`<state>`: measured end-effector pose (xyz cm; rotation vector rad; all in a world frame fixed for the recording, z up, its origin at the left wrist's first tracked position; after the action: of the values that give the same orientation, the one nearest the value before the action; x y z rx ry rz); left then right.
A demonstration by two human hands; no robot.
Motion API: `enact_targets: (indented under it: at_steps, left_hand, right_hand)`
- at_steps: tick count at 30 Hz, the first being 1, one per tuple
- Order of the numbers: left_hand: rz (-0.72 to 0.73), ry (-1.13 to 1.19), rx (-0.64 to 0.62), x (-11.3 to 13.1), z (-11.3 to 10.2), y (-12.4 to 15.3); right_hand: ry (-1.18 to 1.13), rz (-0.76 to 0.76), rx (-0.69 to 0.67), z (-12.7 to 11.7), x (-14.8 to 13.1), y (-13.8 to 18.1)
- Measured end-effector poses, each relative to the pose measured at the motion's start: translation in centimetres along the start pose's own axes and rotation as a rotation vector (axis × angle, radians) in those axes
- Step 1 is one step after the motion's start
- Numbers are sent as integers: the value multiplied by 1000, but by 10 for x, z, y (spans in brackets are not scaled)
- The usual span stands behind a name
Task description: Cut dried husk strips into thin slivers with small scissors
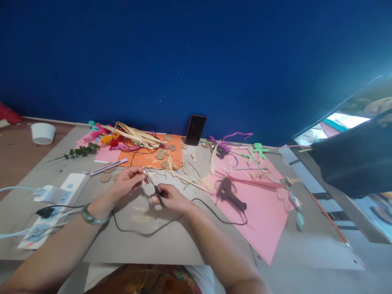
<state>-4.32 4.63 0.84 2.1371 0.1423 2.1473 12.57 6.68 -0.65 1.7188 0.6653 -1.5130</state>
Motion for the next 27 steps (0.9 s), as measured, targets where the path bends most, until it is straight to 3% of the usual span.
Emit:
enact_targets:
  at_steps: [27]
  left_hand:
    - [29, -25, -3, 4, -3, 3]
  right_hand:
    - [13, 16, 39, -4, -1, 0]
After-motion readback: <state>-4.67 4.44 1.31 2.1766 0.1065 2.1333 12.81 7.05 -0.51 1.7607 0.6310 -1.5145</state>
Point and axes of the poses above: each hand's wrist, its own y-axis away from the middle knuckle, its own z-axis out of the palm, x = y × z, the point moved 3 cm from there along -y, towards the middle knuckle, and after that the axes turned 5 degrees about -y, right-handed, at the moved point
